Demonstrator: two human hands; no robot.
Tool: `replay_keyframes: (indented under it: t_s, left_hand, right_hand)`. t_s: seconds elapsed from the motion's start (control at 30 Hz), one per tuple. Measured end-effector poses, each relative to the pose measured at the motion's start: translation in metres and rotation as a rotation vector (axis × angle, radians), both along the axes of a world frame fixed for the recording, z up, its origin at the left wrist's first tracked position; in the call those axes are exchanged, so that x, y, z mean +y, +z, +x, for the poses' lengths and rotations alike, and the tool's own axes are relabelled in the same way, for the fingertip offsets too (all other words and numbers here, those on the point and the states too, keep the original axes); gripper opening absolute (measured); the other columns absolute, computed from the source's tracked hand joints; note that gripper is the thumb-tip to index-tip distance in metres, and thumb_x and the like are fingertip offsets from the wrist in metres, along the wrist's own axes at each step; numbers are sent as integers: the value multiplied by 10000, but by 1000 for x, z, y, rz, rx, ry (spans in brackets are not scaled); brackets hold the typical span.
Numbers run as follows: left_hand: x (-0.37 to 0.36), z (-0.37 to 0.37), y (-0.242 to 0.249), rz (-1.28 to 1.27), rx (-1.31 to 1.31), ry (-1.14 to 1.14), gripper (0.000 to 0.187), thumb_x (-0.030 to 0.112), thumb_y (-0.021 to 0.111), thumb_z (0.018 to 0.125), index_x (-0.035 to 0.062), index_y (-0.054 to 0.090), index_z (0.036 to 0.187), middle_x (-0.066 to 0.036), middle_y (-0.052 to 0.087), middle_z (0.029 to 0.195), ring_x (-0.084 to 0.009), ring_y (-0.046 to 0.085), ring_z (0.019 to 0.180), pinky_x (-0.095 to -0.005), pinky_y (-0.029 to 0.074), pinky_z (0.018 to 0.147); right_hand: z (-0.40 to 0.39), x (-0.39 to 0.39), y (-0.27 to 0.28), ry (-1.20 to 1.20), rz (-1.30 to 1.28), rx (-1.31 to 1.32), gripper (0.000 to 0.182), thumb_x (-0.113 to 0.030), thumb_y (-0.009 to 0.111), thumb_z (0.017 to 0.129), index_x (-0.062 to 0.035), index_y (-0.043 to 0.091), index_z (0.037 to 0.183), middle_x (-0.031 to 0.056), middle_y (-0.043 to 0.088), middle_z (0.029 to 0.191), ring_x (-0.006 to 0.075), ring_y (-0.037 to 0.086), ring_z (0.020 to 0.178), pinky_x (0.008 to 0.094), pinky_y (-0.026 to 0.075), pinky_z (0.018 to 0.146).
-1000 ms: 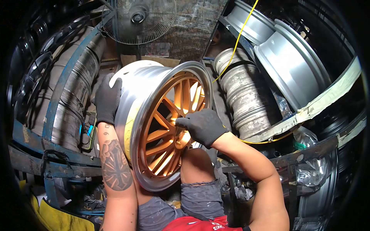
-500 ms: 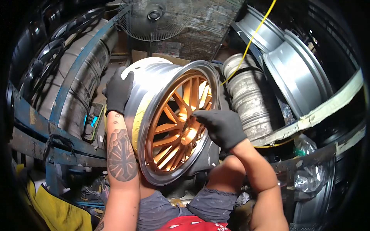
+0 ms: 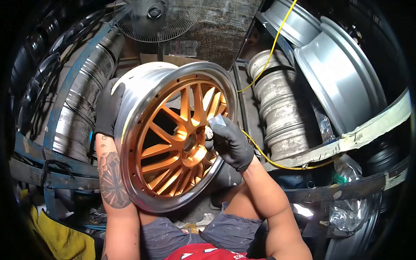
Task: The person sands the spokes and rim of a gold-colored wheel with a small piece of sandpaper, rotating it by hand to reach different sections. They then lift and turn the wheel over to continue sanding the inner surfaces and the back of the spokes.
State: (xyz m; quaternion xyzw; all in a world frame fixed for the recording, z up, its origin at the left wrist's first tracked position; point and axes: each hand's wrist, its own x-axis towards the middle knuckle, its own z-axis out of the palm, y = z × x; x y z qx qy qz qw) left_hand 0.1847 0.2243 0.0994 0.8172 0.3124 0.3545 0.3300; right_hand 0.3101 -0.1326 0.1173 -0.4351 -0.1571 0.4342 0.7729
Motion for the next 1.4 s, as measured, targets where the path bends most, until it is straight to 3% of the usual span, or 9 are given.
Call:
replay_keyframes:
  t_s: [0.1,0.13,0.27,0.37,0.43,0.6,0.7,1.03,1.4]
  left_hand:
    - [-6,-2,8,-79,65,43,489,412,597,976,49,638,1300,-220,681,1263,-369,647,1169,-423,487,1000]
    - [-6,-3,9,-103,60,38,499,416,596,982,44,630,1314,-215,683,1264,-360,652,1164,-408,486,1001]
    - [0,-8,-2,-83,18,32,505,420,588,982,43,630,1316,-205,690,1255,-348,657,1154,-404,484,996]
    - [1,-11,1,-119,3,8,489,408,586,980,38,638,1296,-196,702,1225,-342,664,1135,-398,484,992]
    - [-8,-10,11,-177,-27,-17,475,401,585,978,39,645,1281,-192,709,1205,-339,669,1121,-396,485,987]
    - [-2,-9,8,-109,49,22,457,399,580,970,51,664,1255,-194,715,1177,-357,676,1096,-401,497,971]
    - [1,-6,0,-52,-26,16,468,408,571,972,55,666,1265,-200,717,1188,-372,675,1111,-408,494,982]
    - [-11,7,6,18,86,102,516,483,558,946,130,661,1308,-188,728,1212,-374,664,1178,-548,370,1069]
    - [-21,12,16,93,133,132,534,487,558,934,123,658,1313,-192,726,1212,-380,662,1176,-550,362,1070]
  right_hand:
    - [7,1,-5,-58,-30,-47,215,-178,673,990,-87,599,1170,-9,633,1018,90,637,862,250,542,720]
    - [6,2,6,-64,-142,-101,164,-168,712,971,-81,610,1066,-15,618,954,85,577,791,235,498,724]
    - [11,-9,0,5,-398,-689,249,-117,786,911,-55,553,850,11,616,900,113,524,767,256,457,724]
    - [-1,-13,-2,-40,-406,-1193,222,-77,818,867,7,669,1008,32,682,948,101,631,826,265,517,751]
    - [-14,-11,-3,-63,-406,-1300,298,-99,839,845,-43,721,1114,96,728,1025,170,671,814,293,528,723]
    - [-24,1,1,-51,-455,-1636,308,-86,781,852,-117,725,1154,84,651,877,291,632,731,386,497,639]
    - [-24,18,15,-47,-387,-1843,339,-61,799,817,-124,750,1147,76,626,788,267,602,673,370,477,602]
    - [-25,30,22,80,-602,-1987,278,-85,732,797,-182,752,1057,76,599,803,308,631,751,439,476,647]
    - [-24,21,22,81,-669,-2040,211,-124,717,809,-188,726,1009,70,587,834,299,622,754,432,464,672]
